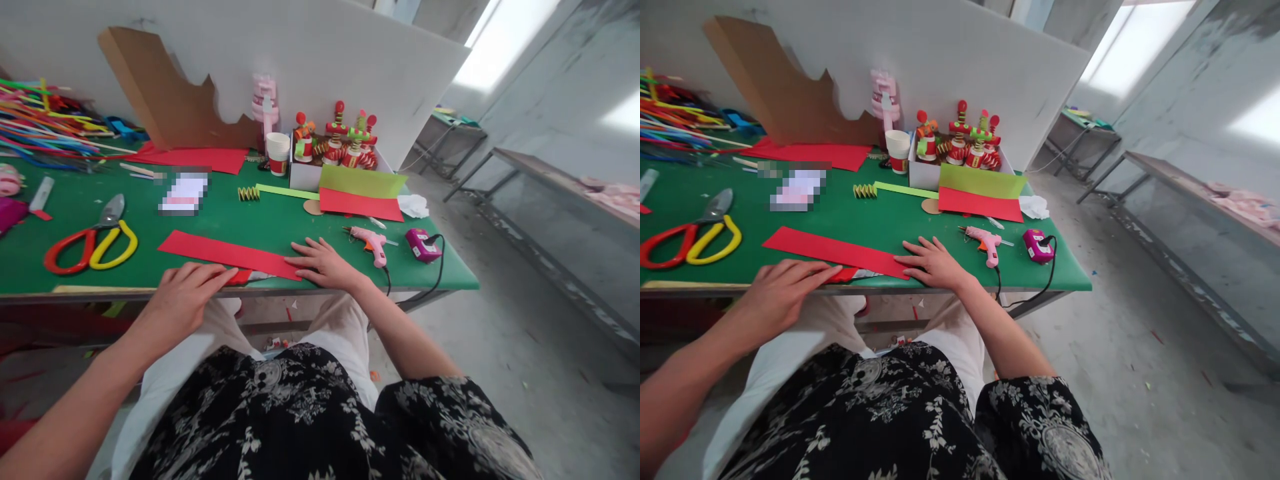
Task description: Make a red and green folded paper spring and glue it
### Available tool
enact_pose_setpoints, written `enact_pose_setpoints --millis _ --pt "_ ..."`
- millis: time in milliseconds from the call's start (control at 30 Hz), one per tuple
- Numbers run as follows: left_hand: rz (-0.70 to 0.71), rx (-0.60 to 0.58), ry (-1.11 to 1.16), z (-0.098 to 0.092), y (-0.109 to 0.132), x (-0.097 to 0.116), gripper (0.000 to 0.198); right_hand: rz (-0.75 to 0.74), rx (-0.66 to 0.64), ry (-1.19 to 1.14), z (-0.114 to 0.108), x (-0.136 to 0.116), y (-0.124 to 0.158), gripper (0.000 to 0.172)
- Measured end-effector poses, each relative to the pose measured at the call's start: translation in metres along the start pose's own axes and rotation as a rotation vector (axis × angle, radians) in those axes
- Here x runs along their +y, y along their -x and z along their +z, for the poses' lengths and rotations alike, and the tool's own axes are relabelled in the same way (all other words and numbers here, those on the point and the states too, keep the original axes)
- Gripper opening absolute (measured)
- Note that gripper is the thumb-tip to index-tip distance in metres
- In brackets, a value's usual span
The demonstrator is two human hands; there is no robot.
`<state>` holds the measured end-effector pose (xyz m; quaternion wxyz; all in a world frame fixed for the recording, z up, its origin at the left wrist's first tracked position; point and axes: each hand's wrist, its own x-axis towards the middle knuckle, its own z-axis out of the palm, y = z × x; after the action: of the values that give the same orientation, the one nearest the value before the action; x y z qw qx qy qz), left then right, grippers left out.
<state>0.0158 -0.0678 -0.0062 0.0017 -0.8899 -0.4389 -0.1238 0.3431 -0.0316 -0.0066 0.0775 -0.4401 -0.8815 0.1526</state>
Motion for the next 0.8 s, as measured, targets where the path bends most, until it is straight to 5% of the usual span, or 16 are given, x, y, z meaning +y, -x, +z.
enact_pose_setpoints --millis 800 --pt "-0.012 -0.015 0.034 0.0033 -0.003 0.0046 0.073 0.02 0.008 -0.019 -0.0018 0.0001 0.0024 0.045"
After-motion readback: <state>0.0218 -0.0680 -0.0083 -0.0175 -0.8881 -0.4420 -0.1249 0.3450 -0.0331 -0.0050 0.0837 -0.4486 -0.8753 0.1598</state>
